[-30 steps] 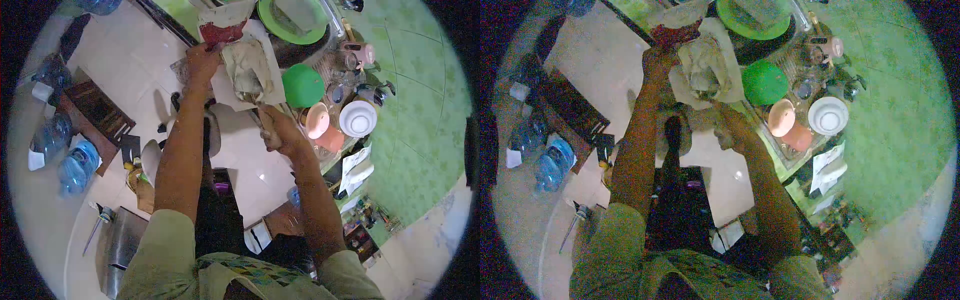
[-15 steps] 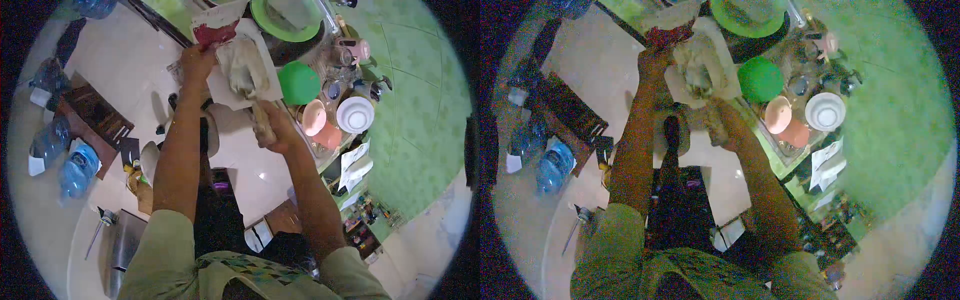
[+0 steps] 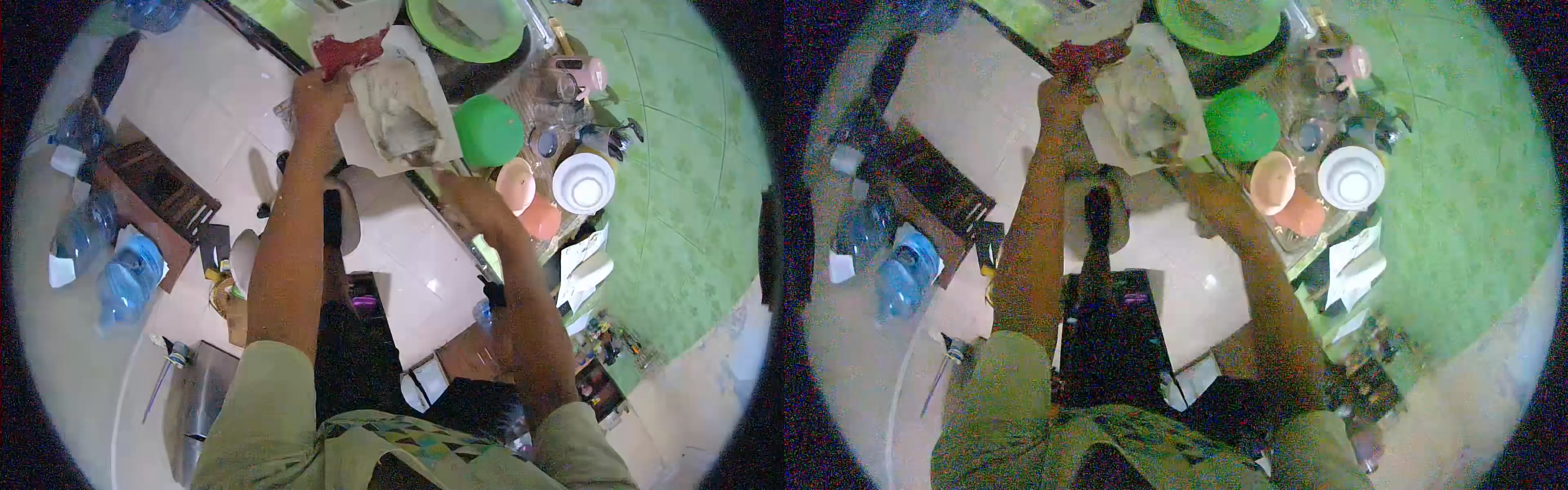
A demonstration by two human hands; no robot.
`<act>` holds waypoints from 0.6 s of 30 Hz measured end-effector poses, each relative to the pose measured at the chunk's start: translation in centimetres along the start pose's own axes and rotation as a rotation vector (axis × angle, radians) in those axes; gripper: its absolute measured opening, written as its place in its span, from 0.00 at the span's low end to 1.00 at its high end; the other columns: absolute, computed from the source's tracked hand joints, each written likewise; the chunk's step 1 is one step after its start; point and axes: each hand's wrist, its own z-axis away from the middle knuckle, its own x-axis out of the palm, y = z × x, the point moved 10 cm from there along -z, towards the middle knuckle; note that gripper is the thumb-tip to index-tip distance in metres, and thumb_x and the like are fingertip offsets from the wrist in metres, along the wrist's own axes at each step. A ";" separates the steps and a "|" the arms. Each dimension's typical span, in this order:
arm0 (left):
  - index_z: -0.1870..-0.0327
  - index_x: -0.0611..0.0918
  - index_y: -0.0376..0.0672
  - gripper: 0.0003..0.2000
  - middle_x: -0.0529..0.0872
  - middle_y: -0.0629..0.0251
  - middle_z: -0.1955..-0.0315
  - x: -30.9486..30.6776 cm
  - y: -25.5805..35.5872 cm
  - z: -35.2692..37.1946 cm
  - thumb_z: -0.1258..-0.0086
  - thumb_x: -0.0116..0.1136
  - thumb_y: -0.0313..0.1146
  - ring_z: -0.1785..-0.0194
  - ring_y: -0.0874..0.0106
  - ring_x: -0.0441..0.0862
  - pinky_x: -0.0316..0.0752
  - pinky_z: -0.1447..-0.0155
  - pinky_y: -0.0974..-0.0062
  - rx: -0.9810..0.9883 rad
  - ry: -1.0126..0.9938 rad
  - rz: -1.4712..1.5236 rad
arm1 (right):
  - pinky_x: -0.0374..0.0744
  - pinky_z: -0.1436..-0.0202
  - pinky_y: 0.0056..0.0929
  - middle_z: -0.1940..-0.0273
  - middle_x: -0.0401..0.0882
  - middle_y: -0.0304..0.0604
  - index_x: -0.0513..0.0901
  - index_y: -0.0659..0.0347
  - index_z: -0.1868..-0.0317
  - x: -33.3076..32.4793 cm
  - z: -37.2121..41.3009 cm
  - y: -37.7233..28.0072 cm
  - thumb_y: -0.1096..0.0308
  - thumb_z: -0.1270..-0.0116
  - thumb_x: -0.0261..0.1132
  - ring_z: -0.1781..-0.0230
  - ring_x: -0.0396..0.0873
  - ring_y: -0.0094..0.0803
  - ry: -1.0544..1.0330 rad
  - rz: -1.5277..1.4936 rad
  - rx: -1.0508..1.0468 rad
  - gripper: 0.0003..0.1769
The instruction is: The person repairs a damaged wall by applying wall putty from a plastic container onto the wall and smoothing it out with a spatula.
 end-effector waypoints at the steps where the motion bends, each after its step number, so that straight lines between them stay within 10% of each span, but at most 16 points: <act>1: 0.63 0.86 0.34 0.13 0.85 0.62 0.79 -0.1 -0.1 0.1 0.36 0.64 0.38 0.78 0.73 0.83 0.79 0.71 0.74 0.009 0.010 -0.049 | 0.78 0.57 0.39 0.65 0.80 0.51 0.71 0.56 0.41 -1.5 0.1 -1.2 0.49 0.33 0.59 0.61 0.79 0.51 0.096 0.415 -0.287 0.27; 3: 0.63 0.86 0.35 0.13 0.85 0.62 0.79 -0.2 -0.1 0.1 0.36 0.64 0.38 0.78 0.73 0.82 0.78 0.71 0.73 -0.020 0.016 -0.008 | 0.77 0.51 0.43 0.56 0.81 0.56 0.77 0.57 0.46 -0.8 3.9 -5.4 0.45 0.37 0.62 0.51 0.78 0.53 0.392 1.152 -0.809 0.28; 6: 0.62 0.86 0.36 0.13 0.85 0.62 0.79 0.0 -1.9 -0.1 0.36 0.64 0.39 0.79 0.73 0.82 0.77 0.71 0.73 -0.073 0.006 0.121 | 0.78 0.53 0.43 0.61 0.82 0.54 0.83 0.58 0.56 -6.1 4.5 -9.7 0.42 0.41 0.65 0.56 0.81 0.50 0.452 1.151 -0.479 0.27; 8: 0.63 0.86 0.38 0.13 0.85 0.62 0.79 0.4 -1.6 -0.6 0.36 0.64 0.40 0.79 0.73 0.81 0.76 0.70 0.73 0.176 0.001 -0.096 | 0.79 0.55 0.43 0.65 0.82 0.53 0.84 0.59 0.60 -9.0 4.3 -13.5 0.42 0.43 0.66 0.61 0.81 0.50 0.474 1.211 -0.523 0.26; 18: 0.66 0.86 0.38 0.14 0.86 0.59 0.81 0.0 -1.8 -0.7 0.39 0.65 0.42 0.76 0.69 0.84 0.78 0.65 0.71 0.026 -0.001 -0.095 | 0.82 0.59 0.45 0.72 0.82 0.53 0.86 0.60 0.70 -7.0 1.3 -22.8 0.51 0.58 0.73 0.69 0.83 0.50 0.323 1.620 -0.625 0.21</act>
